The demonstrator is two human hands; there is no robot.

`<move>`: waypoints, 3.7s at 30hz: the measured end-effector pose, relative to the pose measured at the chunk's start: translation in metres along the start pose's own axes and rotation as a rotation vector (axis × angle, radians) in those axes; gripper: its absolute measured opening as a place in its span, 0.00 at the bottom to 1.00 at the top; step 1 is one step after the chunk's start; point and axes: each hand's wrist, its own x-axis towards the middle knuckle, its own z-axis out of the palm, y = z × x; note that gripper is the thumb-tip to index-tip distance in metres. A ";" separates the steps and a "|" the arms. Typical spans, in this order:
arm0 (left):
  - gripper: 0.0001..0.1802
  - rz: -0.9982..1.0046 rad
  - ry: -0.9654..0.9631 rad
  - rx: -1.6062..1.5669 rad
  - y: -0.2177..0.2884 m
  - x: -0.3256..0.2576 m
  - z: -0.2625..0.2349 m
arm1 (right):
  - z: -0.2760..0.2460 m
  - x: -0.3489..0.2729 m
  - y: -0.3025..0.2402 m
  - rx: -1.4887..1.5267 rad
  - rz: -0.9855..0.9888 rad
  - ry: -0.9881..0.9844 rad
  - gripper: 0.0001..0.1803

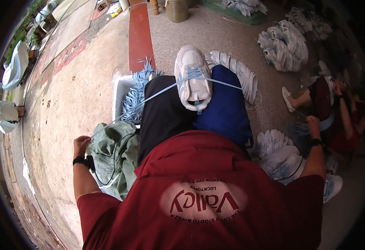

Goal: Lace up white athletic shoes by pulling light blue laces through the eyelets.

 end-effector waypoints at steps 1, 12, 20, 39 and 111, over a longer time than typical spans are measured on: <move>0.03 -0.034 0.009 0.031 -0.006 -0.003 -0.005 | -0.003 -0.007 0.012 0.002 0.001 0.001 0.12; 0.18 -0.112 0.142 0.592 -0.049 0.022 0.048 | 0.075 -0.002 0.099 -0.707 -0.131 -0.085 0.12; 0.08 0.147 -0.710 -0.511 0.184 -0.022 0.184 | 0.139 0.042 -0.319 0.850 -0.175 -0.967 0.07; 0.05 0.322 -0.758 -0.643 0.294 -0.015 0.299 | 0.245 0.065 -0.409 0.461 -0.488 0.184 0.11; 0.11 0.866 -0.021 0.422 0.298 -0.053 0.320 | 0.233 0.027 -0.456 0.165 -0.741 -0.067 0.10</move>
